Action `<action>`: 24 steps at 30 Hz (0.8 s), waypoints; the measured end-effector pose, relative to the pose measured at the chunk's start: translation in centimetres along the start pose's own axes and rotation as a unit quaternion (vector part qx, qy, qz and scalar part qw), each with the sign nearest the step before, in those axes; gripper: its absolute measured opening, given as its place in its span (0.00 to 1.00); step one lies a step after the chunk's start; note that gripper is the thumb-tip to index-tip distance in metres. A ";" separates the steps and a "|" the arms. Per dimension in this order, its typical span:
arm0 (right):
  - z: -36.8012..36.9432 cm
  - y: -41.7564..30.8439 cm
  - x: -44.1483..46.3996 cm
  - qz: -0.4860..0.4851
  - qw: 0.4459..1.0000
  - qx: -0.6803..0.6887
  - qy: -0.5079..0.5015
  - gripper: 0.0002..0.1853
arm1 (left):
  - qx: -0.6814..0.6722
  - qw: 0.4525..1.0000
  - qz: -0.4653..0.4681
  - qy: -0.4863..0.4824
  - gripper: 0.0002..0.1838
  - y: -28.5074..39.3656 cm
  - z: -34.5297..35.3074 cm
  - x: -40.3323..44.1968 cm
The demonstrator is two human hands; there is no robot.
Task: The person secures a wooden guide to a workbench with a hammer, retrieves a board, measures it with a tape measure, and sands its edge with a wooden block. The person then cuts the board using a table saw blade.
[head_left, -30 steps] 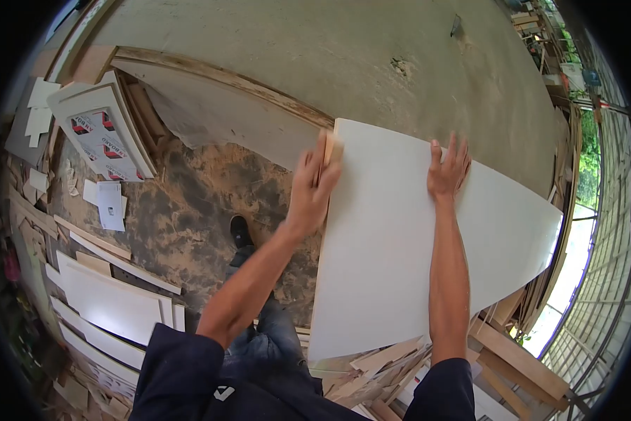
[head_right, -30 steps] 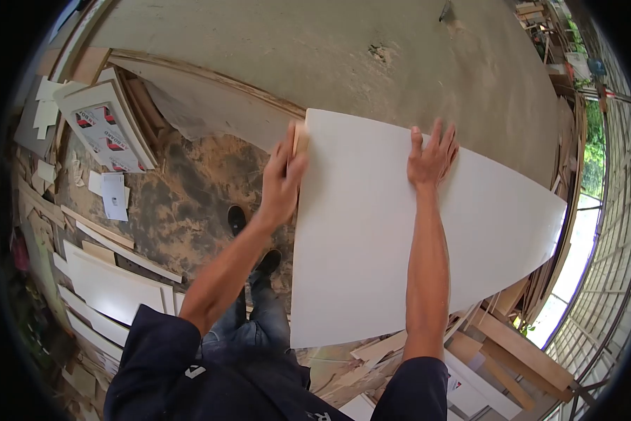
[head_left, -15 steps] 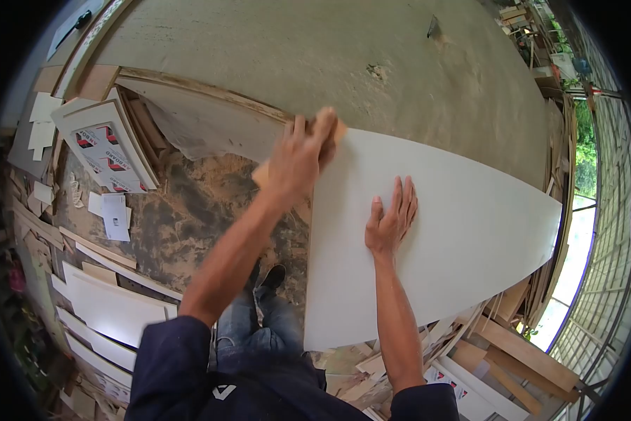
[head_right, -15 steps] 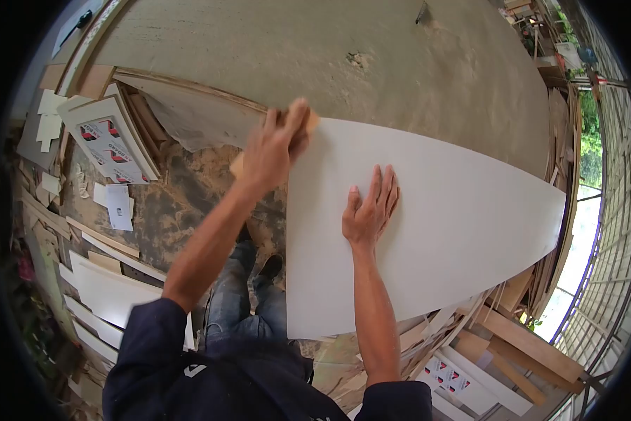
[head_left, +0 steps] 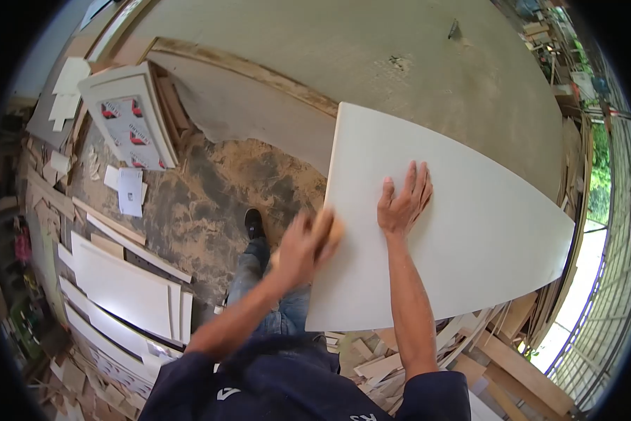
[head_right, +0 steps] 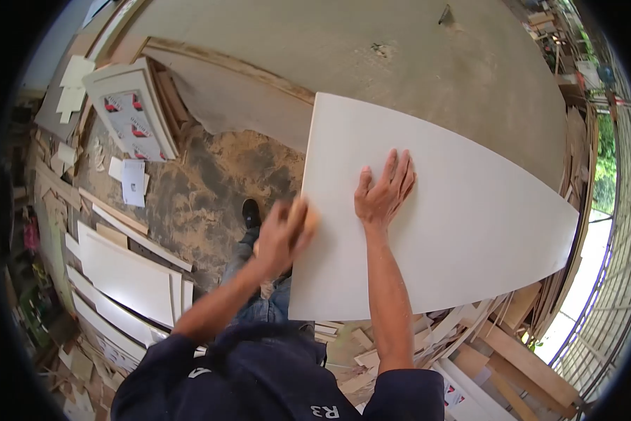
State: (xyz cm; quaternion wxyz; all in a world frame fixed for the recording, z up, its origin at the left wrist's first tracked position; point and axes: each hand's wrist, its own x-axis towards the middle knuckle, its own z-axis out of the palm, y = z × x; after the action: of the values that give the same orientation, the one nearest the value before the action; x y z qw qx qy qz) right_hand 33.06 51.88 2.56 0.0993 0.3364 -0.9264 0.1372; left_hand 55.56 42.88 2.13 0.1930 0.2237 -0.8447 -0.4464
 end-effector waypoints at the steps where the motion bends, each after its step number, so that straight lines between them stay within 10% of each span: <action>1: 0.0 -0.1 0.1 0.001 1.000 -0.007 -0.002 0.36 | -0.029 0.997 -0.074 -0.011 0.35 0.6 -0.6 4.0; 6: 0.7 0.8 0.4 -0.023 0.998 -0.056 -0.015 0.38 | -0.088 0.990 -0.072 0.077 0.38 0.3 0.8 5.1; 14: 1.9 3.1 1.7 -0.056 0.988 -0.134 -0.056 0.39 | -0.308 0.937 -0.156 0.058 0.38 6.3 2.5 -23.3; 24: 1.5 3.2 2.6 -0.066 0.994 -0.064 -0.063 0.42 | -0.421 0.883 -0.200 0.054 0.31 3.3 1.8 -10.6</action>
State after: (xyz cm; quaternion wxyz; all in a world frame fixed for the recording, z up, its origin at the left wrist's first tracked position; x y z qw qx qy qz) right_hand 28.86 52.23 1.27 0.0710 0.3981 -0.9133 0.0495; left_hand 62.70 51.61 2.65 0.2213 0.3091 -0.5025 -0.7765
